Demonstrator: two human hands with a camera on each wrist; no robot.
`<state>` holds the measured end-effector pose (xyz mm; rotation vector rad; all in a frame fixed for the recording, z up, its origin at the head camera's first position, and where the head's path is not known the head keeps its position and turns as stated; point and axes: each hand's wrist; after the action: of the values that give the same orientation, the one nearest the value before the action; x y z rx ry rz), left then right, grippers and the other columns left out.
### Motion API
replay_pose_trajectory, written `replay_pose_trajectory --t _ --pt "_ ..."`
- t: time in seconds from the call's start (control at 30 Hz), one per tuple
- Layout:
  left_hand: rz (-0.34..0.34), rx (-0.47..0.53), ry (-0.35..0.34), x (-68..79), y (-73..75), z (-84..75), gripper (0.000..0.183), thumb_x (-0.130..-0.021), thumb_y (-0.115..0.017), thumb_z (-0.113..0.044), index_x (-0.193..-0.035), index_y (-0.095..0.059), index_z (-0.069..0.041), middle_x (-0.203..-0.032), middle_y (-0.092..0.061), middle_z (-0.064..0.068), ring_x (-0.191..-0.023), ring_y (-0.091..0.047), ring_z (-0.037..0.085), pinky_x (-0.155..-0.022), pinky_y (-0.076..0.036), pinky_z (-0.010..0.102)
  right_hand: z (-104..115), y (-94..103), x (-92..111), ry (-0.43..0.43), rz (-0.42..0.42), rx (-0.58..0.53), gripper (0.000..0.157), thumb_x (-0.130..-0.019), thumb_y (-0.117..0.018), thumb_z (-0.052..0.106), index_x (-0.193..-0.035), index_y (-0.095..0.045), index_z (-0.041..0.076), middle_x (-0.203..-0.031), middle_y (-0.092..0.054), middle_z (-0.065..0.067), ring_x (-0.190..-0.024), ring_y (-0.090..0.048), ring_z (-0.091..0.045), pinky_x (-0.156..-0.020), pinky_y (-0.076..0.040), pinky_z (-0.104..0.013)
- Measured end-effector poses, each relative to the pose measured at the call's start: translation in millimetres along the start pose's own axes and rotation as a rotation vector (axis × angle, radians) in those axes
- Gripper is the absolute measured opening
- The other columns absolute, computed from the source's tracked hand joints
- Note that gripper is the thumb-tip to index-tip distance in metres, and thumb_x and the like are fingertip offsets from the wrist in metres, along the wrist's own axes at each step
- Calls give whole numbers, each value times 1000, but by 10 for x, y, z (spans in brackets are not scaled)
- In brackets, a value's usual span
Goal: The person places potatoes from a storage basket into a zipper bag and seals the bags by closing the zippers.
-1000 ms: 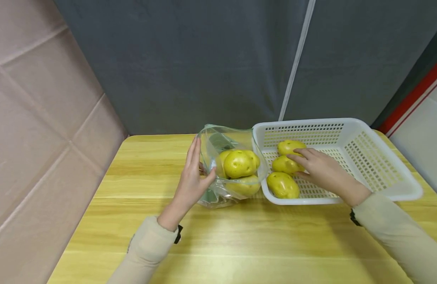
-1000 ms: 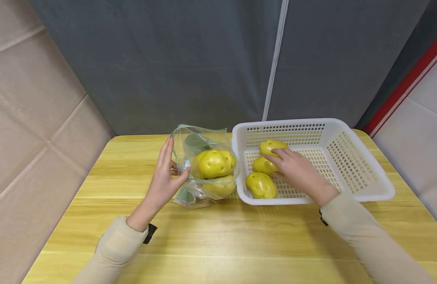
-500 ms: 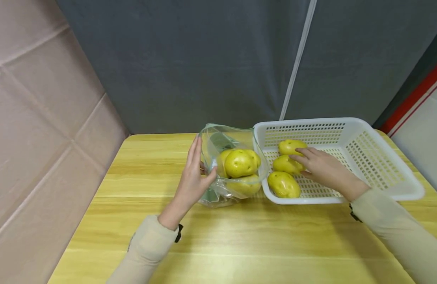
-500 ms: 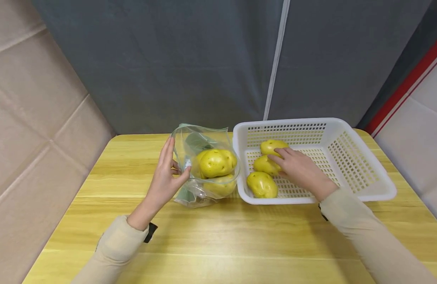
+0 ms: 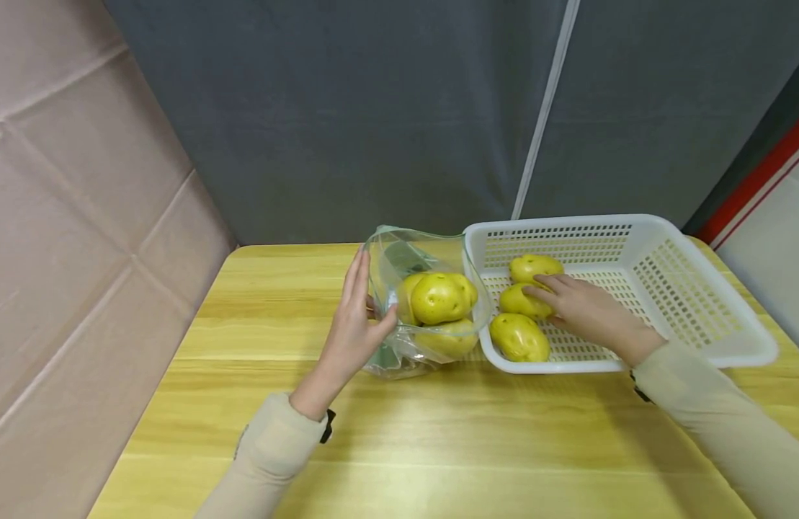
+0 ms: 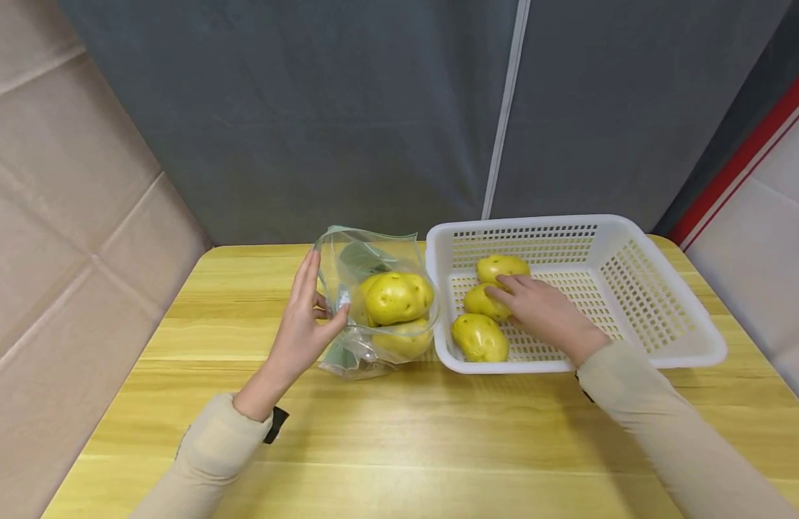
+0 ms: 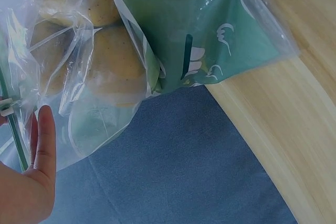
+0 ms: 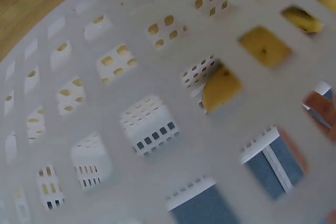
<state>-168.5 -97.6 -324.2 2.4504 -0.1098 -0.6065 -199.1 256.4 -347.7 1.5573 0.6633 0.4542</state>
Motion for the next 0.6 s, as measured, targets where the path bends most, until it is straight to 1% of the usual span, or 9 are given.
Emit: replay_pose_trajectory --t 0.1,0.23,0.43,0.6 --pt "0 4 -3 -8 -6 5 85 -85 -64 2 -152 -11 4 -160 -11 17 -71 -51 13 -69 -56 23 9 6 5 -19 39 -8 65 -74 -80 10 -133 -53 6 -134 -53 -24 -116 -55 -41 -91 -50 -55" --pt "0 5 -7 -6 -7 8 85 -85 -64 2 -151 -11 4 -160 -11 18 -71 -51 13 -68 -55 22 15 8 11 -22 61 -16 66 -76 -78 12 -136 -51 6 -138 -50 -23 -119 -53 -42 -93 -49 -56" --pt "-1 4 -8 -7 -14 15 85 -85 -64 2 -151 -11 4 -160 -11 18 -71 -51 13 -68 -55 21 11 -8 17 -4 65 -18 67 -76 -78 10 -137 -50 6 -140 -49 -22 -119 -53 -41 -93 -49 -54" --pt "-5 4 -12 -7 -17 19 85 -84 -64 3 -151 -11 4 -160 -11 18 -71 -51 13 -67 -55 21 16 -12 8 10 59 -14 67 -75 -78 10 -136 -50 3 -137 -52 -21 -118 -54 -40 -93 -49 -53"
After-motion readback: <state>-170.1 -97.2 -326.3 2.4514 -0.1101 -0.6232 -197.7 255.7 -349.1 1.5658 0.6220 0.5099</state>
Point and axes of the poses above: each hand's wrist, its own x-axis away from the middle knuckle, its own y-axis out of the back of the hand, z = x × y
